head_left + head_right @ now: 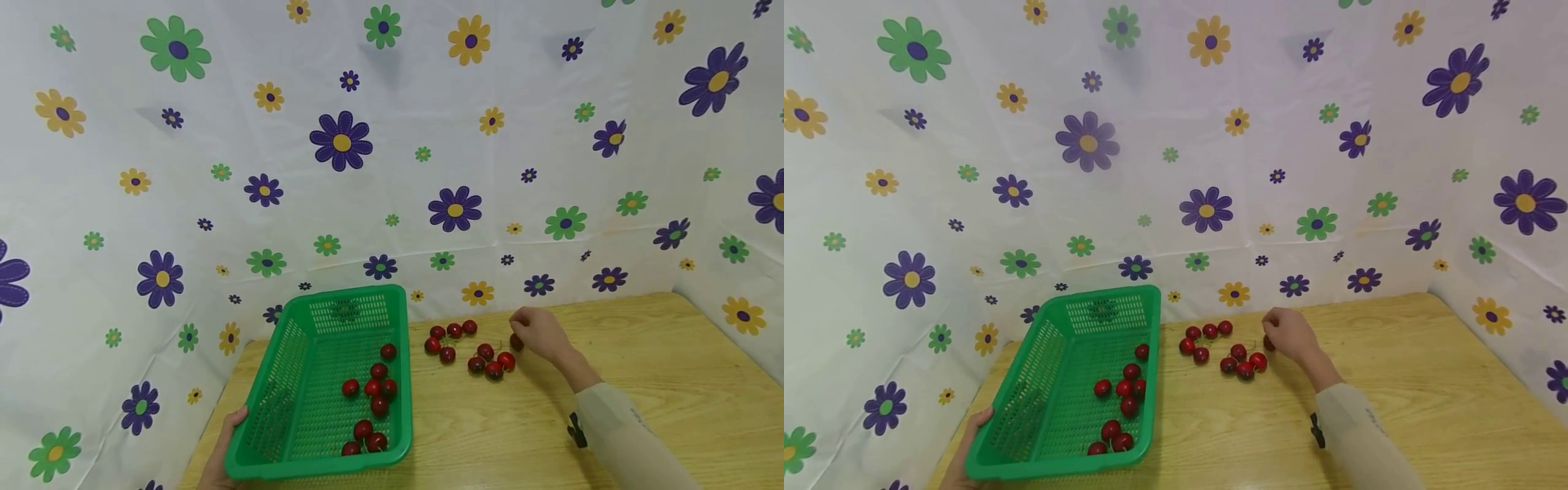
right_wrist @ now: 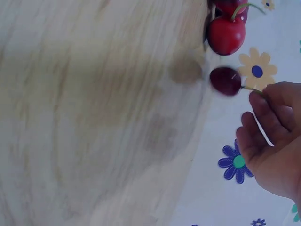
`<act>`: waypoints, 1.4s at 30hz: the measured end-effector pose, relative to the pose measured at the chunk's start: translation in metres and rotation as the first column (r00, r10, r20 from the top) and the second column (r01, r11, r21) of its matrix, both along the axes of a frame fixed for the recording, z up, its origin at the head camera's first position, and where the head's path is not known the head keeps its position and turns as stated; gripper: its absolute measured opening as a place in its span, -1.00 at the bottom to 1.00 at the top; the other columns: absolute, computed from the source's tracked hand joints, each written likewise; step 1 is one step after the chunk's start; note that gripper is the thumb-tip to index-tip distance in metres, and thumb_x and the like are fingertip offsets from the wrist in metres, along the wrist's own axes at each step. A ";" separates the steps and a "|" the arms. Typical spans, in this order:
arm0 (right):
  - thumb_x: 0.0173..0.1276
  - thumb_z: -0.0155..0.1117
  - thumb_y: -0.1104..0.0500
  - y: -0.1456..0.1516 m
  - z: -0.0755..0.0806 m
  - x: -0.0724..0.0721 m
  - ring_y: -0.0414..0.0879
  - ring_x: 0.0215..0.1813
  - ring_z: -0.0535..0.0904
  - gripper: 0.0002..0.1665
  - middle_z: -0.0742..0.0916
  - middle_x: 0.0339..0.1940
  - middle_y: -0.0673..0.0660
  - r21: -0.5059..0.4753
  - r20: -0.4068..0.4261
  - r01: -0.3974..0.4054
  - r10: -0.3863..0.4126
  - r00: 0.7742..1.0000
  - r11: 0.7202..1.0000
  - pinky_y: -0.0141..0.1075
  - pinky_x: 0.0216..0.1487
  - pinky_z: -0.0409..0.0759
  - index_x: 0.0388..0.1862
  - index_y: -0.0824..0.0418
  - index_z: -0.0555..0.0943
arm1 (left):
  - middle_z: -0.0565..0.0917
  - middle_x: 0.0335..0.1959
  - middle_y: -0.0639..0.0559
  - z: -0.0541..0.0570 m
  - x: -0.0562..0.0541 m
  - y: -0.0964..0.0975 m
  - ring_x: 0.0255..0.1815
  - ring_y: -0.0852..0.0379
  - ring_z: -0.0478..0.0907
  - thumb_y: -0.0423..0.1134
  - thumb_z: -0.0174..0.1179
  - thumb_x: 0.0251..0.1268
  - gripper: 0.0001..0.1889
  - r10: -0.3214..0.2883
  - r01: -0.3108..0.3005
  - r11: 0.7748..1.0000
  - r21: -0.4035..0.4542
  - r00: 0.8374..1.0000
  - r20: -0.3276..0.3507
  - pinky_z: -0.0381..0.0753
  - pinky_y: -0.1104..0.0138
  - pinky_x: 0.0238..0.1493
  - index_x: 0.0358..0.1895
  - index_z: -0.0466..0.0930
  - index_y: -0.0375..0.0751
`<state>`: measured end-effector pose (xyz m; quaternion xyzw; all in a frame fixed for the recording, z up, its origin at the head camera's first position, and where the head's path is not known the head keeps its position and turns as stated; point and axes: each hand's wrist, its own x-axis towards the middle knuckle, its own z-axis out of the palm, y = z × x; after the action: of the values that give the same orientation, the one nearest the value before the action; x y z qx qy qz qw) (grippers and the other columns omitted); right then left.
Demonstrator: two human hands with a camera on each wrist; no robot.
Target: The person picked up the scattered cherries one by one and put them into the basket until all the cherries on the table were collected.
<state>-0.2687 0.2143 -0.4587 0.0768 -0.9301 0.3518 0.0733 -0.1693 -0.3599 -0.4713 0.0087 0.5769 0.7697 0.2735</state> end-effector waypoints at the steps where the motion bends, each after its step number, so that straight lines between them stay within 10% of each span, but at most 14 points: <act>1: 0.42 0.13 0.29 -0.002 0.001 0.000 0.05 -0.25 0.63 -0.74 0.75 -0.22 0.28 -0.008 -0.013 0.005 -0.005 1.000 1.000 -0.06 -0.16 0.64 -0.08 0.45 0.65 | 0.69 -0.10 0.17 0.000 0.000 0.000 -0.07 0.22 0.63 0.23 -0.51 0.52 -0.41 -0.003 0.003 1.000 0.002 1.000 -0.003 0.59 0.35 0.06 -0.08 0.64 0.25; 18: 0.39 0.22 0.30 -0.068 0.037 0.010 0.11 -0.08 0.61 -0.76 0.75 -0.17 0.22 -0.133 -0.198 -0.037 0.010 0.980 0.990 0.02 0.00 0.59 0.00 0.33 0.64 | 0.70 -0.16 0.15 0.000 0.000 0.002 -0.13 0.22 0.66 0.25 -0.48 0.51 -0.41 0.053 -0.053 0.998 -0.045 0.999 0.001 0.62 0.35 0.01 -0.13 0.65 0.21; 30: 0.34 0.34 0.31 -0.133 0.048 0.019 -0.07 -0.24 0.60 -0.91 0.76 -0.32 0.08 -0.214 -0.400 -0.177 0.079 0.913 0.961 -0.22 -0.22 0.59 -0.19 0.25 0.68 | 0.69 -0.07 0.17 -0.002 0.000 0.000 -0.05 0.23 0.64 0.25 -0.52 0.51 -0.37 -0.057 0.057 0.996 0.069 0.998 0.006 0.58 0.36 0.09 -0.04 0.65 0.22; 42: 0.28 0.39 0.35 -0.179 0.046 0.046 -0.11 -0.30 0.54 -0.91 0.74 -0.36 0.02 -0.176 -0.522 -0.393 0.253 0.814 0.903 -0.27 -0.29 0.59 -0.25 0.22 0.70 | 0.69 -0.18 0.15 -0.001 0.000 0.001 -0.15 0.22 0.65 0.27 -0.47 0.50 -0.42 0.071 -0.071 0.996 -0.056 0.997 0.012 0.63 0.35 -0.01 -0.15 0.62 0.21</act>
<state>-0.2226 0.0351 -0.4126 0.3102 -0.7959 0.4540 0.2535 -0.1696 -0.3586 -0.4719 -0.0247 0.5962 0.7625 0.2500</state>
